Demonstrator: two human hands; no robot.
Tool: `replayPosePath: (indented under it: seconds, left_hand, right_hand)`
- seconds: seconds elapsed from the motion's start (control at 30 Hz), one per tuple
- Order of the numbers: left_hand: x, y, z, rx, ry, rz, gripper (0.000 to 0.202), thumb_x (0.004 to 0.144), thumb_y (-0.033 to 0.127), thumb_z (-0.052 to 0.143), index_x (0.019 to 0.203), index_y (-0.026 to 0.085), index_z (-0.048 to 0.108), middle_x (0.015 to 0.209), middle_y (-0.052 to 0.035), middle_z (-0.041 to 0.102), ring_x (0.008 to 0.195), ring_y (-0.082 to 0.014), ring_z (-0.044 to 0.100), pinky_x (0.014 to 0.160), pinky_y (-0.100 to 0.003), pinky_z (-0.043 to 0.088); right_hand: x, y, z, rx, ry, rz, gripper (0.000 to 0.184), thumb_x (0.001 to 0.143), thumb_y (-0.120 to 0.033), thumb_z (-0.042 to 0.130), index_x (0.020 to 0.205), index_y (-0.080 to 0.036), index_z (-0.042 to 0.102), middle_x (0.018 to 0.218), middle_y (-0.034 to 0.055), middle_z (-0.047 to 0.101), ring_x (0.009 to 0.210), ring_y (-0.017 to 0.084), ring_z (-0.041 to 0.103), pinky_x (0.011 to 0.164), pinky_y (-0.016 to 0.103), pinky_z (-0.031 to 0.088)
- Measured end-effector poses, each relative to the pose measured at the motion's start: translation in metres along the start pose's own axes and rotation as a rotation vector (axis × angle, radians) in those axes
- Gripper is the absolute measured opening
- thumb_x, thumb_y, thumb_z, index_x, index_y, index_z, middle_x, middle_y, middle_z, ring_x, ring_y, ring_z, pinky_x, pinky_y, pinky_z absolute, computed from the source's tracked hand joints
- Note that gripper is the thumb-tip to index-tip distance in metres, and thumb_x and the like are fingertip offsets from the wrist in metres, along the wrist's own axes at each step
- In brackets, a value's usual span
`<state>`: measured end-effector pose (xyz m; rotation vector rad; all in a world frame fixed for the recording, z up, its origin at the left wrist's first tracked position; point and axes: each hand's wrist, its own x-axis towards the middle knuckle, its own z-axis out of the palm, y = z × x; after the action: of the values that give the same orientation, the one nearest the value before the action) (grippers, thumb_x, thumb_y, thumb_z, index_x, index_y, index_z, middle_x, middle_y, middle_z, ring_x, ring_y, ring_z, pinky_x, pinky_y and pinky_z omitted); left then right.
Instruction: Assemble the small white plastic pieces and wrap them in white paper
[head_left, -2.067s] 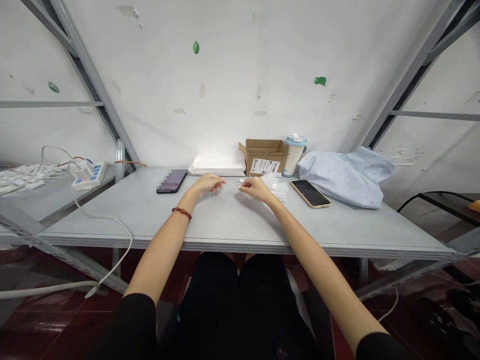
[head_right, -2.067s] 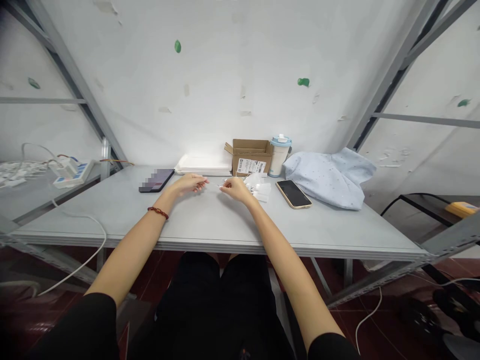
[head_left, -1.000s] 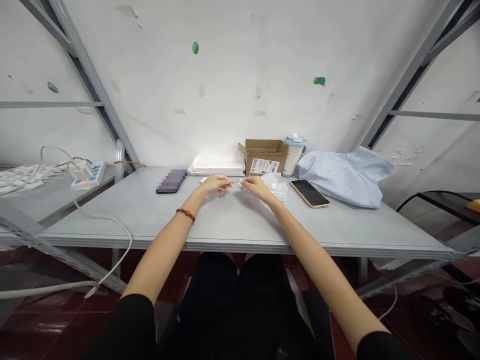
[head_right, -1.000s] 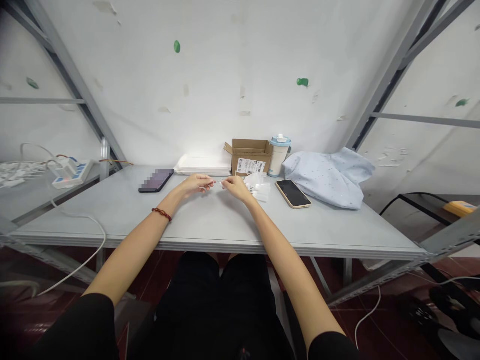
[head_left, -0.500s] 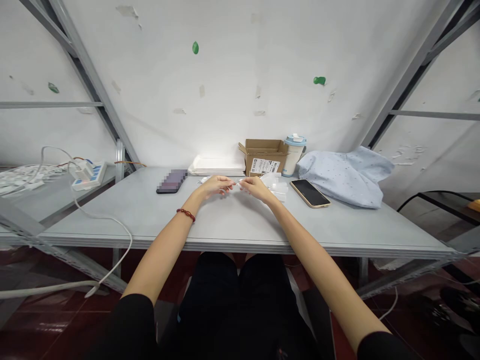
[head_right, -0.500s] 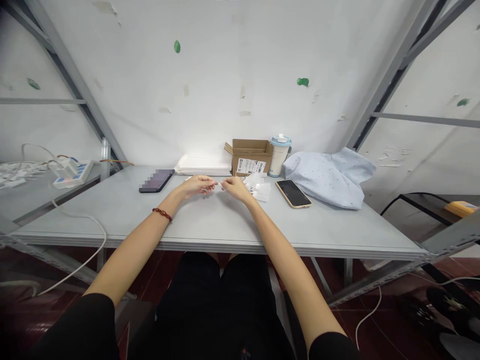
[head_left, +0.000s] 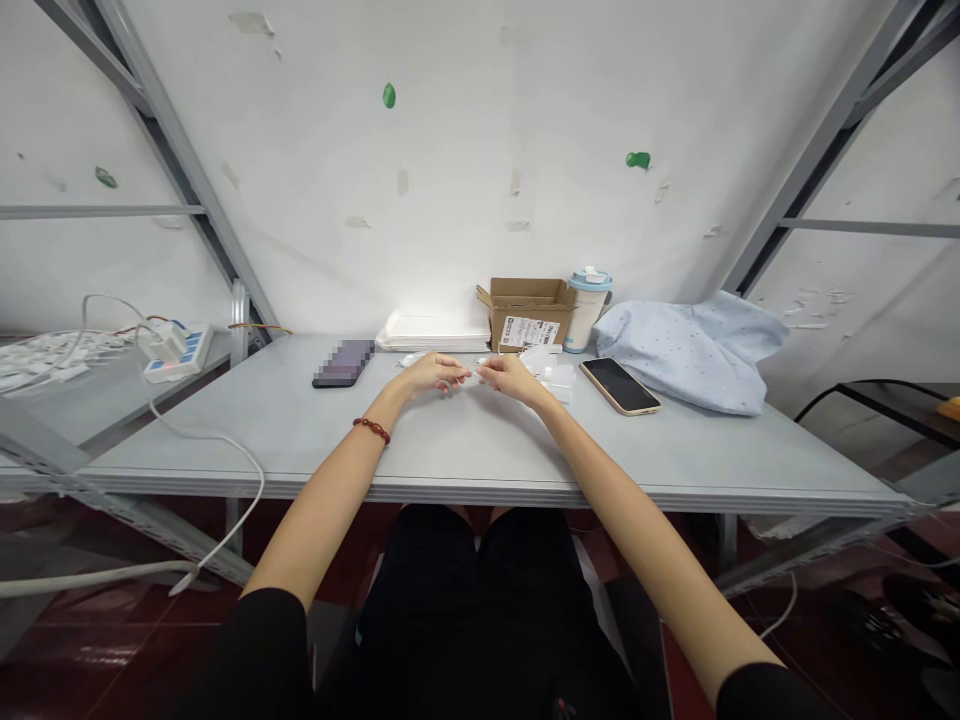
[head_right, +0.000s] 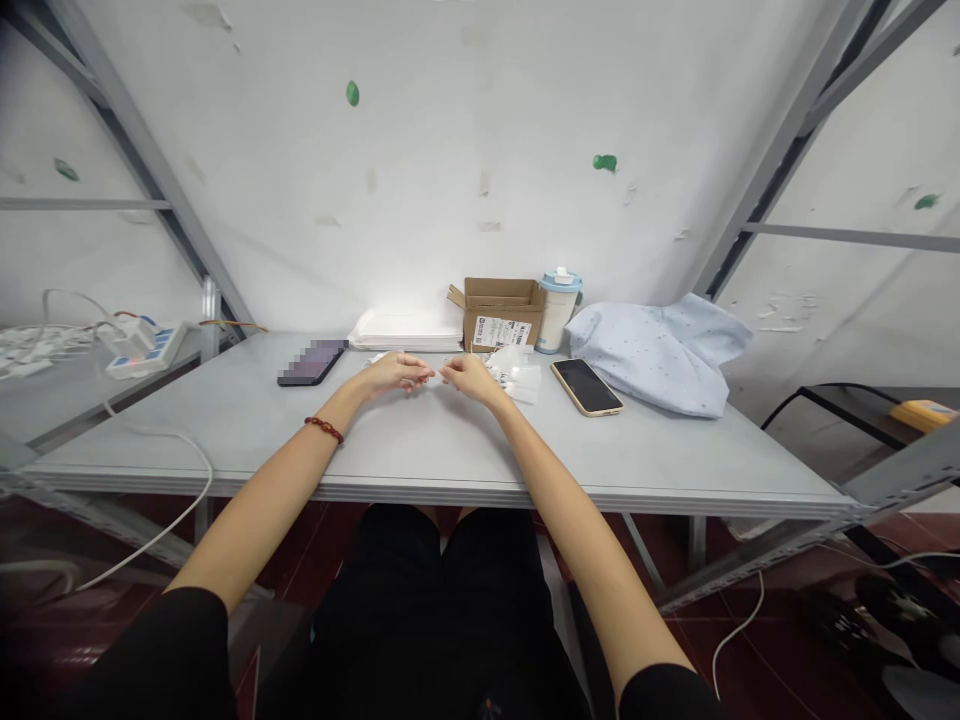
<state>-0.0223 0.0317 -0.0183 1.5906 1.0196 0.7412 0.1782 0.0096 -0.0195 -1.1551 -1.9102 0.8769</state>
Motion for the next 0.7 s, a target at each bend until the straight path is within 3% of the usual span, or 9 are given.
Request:
replayPosePath:
  seconds: [0.17,0.7]
  left_hand:
    - [0.0009,-0.0022,0.0009,0.035,-0.028,0.004,0.030,0.059,0.039,0.082,0.070,0.013,0.072,0.076,-0.0093,0.066,0.065,-0.0139,0.054,0.057,-0.029,0.042]
    - [0.0005,-0.0030,0.0059,0.027,-0.056,0.011,0.024,0.059,0.034,0.081,0.067,0.013,0.073,0.072,-0.0102,0.067,0.063,-0.0145,0.054,0.057,-0.029,0.042]
  right_hand:
    - [-0.0007,0.0015,0.0012,-0.028,-0.027,0.004,0.023,0.077,-0.031,0.053,0.066,-0.013,0.063,0.050,-0.0034,0.050,0.048,0.008,0.041,0.051,0.022,0.033]
    - [-0.0011,0.0058,0.0033,0.037,-0.062,-0.020,0.021,0.073,-0.032,0.055,0.072,-0.013,0.065,0.051,-0.0038,0.051,0.050,0.009,0.042,0.052,0.023,0.034]
